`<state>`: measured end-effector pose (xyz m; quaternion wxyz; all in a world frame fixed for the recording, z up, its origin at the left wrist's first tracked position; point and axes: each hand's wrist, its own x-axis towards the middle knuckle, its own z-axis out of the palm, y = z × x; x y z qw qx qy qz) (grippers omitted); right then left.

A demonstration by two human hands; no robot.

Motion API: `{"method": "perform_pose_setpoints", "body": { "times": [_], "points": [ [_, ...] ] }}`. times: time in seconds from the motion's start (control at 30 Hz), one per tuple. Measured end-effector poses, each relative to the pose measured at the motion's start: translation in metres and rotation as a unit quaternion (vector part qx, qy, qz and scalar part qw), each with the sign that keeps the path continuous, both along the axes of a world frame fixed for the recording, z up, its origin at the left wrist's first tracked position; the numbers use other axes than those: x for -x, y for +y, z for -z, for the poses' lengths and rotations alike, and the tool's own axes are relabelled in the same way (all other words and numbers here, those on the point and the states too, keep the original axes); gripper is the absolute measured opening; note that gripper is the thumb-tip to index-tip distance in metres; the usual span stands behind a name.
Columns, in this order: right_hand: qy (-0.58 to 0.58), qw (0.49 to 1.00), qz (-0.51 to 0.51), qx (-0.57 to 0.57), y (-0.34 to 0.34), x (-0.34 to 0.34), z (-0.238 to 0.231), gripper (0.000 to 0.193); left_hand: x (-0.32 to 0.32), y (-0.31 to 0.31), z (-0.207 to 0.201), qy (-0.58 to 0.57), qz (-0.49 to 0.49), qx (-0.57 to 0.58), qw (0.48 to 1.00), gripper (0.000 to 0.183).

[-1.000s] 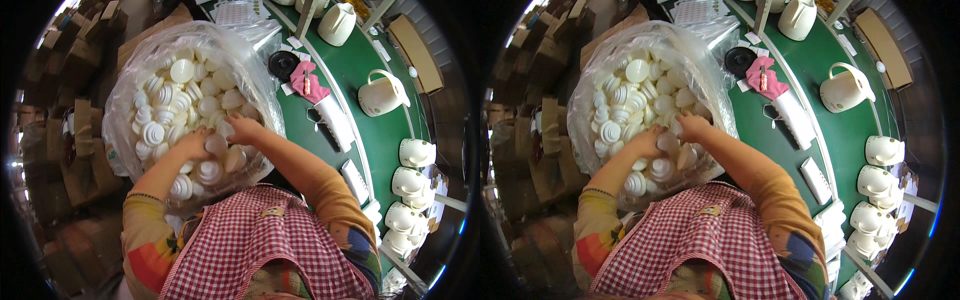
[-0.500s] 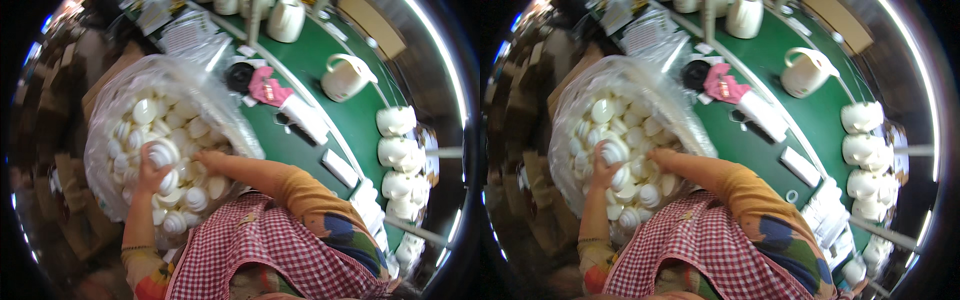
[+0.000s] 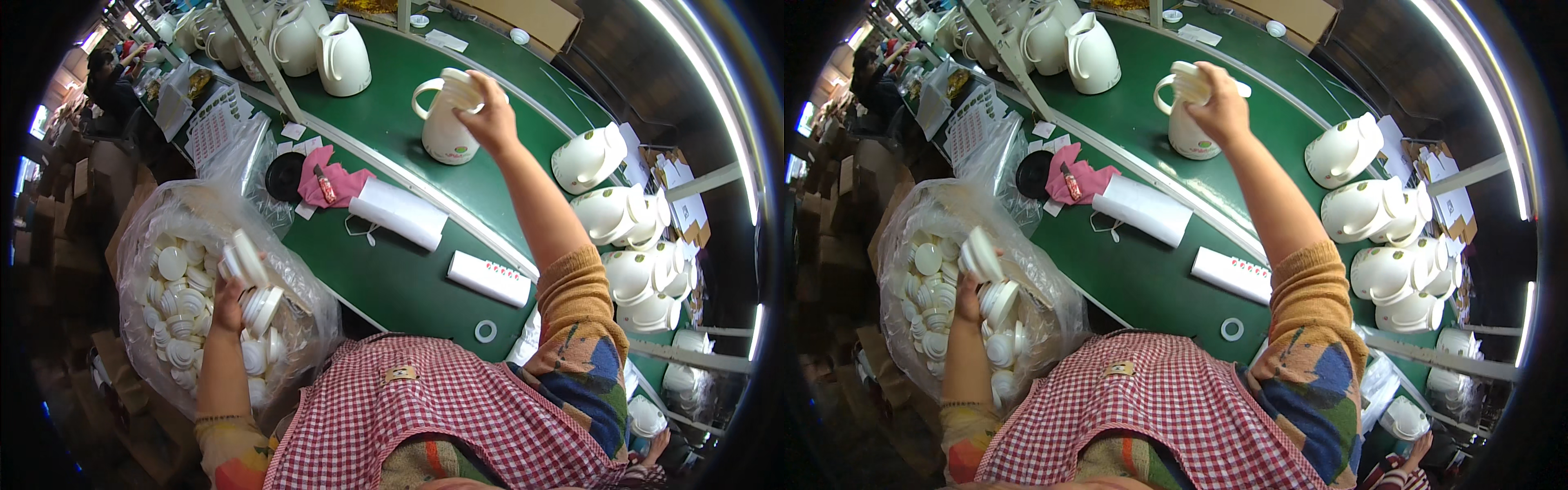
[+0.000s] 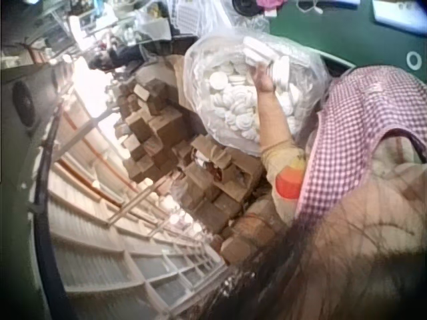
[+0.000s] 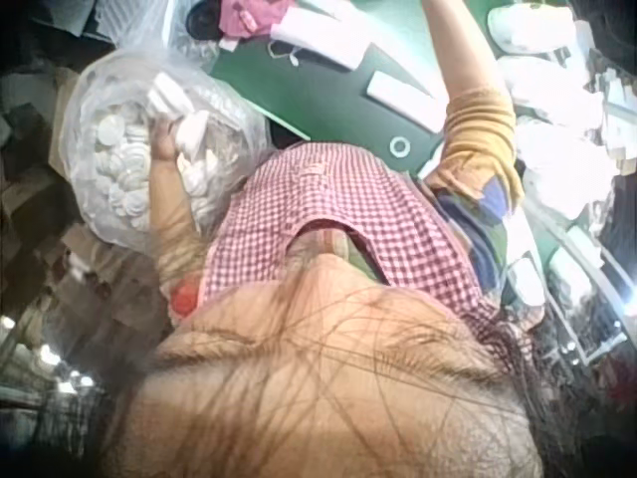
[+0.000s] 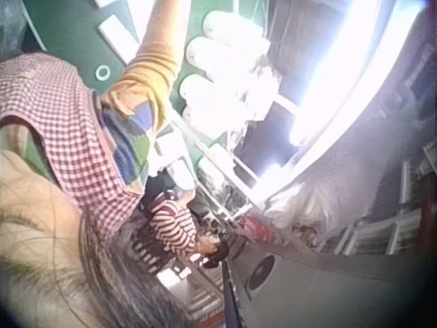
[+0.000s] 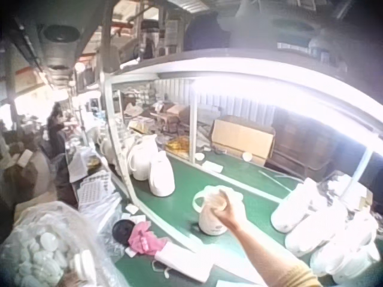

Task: The person assembles white plastic pitchers by attaching lids and applying stickers. They pick up pitcher bodies and lids, fit them together, then peel and apply small stickers to the side of each pitcher before placing them on the table.

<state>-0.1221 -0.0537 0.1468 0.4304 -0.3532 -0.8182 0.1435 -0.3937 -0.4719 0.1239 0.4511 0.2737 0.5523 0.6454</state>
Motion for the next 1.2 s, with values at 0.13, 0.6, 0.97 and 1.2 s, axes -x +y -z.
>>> {"method": "perform_pose_setpoints", "body": {
  "times": [0.13,0.6,0.97,1.2],
  "points": [
    [-0.039,0.990,0.074,-0.112,0.076,-0.017,0.022,0.059,-0.024,0.106,-0.008,-0.015,0.095,-0.047,0.994,0.065],
    [0.137,0.833,-0.341,0.413,0.035,0.070,0.011,0.078,-0.054,0.364,-0.001,-0.238,0.277,-0.076,0.928,0.076],
    [0.364,0.769,-0.226,0.475,0.086,0.099,0.007,0.080,-0.006,0.450,-0.002,-0.045,0.332,-0.062,0.940,0.086],
    [0.480,0.787,-0.139,0.361,0.121,0.061,-0.018,0.057,0.114,0.573,-0.008,-0.029,0.001,-0.062,0.998,0.054]
  ]
}}
